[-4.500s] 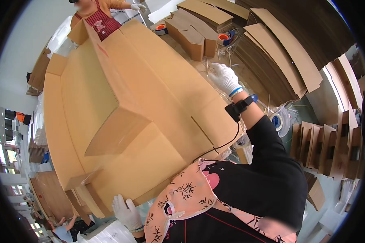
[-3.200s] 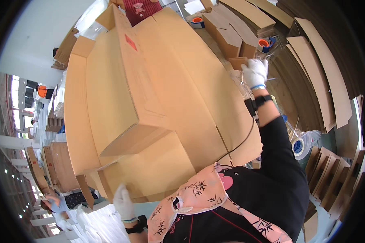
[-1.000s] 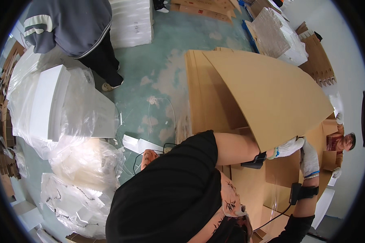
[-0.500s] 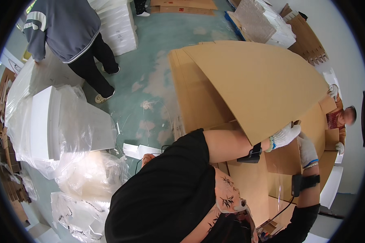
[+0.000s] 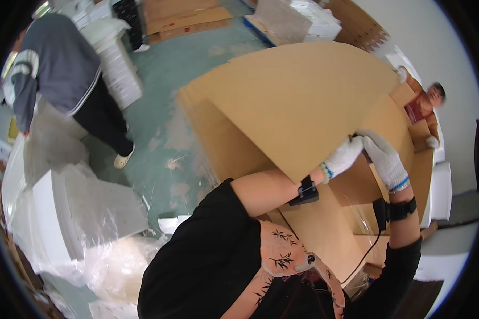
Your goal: The person assembles cardboard boxes and packs them with white foam inserts. They place corner protectors and large foam sheets inside the boxes, then use a tape dispenser to seal the cardboard flaps. The process is repeated for multiple boxes in a warehouse setting.
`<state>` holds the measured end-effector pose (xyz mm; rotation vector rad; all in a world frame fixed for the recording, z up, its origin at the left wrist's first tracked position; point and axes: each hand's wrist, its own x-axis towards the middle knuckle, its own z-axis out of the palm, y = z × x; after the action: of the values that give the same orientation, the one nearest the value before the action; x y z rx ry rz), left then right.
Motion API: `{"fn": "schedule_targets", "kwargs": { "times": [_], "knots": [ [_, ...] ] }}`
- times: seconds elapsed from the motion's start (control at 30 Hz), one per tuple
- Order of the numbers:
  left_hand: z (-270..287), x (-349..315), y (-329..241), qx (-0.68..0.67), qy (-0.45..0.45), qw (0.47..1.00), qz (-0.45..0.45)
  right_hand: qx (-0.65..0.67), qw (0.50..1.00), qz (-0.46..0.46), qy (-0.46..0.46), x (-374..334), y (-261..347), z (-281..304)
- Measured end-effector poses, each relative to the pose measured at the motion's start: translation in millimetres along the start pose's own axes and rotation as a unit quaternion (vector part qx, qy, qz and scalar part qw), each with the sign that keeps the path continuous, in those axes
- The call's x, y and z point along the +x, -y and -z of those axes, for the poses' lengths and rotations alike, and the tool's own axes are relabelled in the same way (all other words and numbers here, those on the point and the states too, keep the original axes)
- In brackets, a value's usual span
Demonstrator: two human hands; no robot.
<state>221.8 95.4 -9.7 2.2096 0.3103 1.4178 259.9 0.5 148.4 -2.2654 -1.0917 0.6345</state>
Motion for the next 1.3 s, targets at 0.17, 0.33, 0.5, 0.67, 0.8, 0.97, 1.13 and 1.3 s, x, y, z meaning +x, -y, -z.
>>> {"fn": "schedule_targets", "kwargs": {
  "times": [0.17, 0.33, 0.5, 0.67, 0.8, 0.97, 1.13, 1.3],
  "knots": [
    [27.2, 9.7, 9.6, -0.021, 0.098, 0.995, -0.027, -0.095, 0.991, 0.091, -0.002, -7.5, -24.5, 13.1],
    [44.1, 24.6, -5.5, -0.234, 0.166, 0.900, 0.329, -0.231, 0.966, 0.050, -0.105, -2.5, -64.7, 24.8],
    [38.5, 21.7, 1.2, -0.192, 0.205, 0.905, 0.321, -0.182, 0.974, -0.101, -0.094, -5.7, -47.5, 26.6],
    [45.8, 24.2, -2.3, -0.217, 0.186, 0.915, 0.287, -0.198, 0.967, -0.034, -0.159, -33.0, -53.4, 40.1],
    [48.5, 25.7, -9.6, -0.240, 0.188, 0.905, 0.298, -0.317, 0.940, 0.047, -0.114, -109.2, -87.9, 89.3],
    [36.9, 19.7, -3.0, -0.253, 0.158, 0.913, 0.277, -0.300, 0.946, -0.086, -0.083, -241.1, -131.6, 115.3],
    [41.5, 21.5, 10.1, -0.319, 0.156, 0.890, 0.287, -0.264, 0.945, -0.111, -0.160, -282.8, -174.7, 71.2],
    [37.0, 25.0, 3.3, -0.368, 0.138, 0.848, 0.356, -0.375, 0.903, -0.113, -0.179, -282.0, -192.5, 63.9]
  ]
}}
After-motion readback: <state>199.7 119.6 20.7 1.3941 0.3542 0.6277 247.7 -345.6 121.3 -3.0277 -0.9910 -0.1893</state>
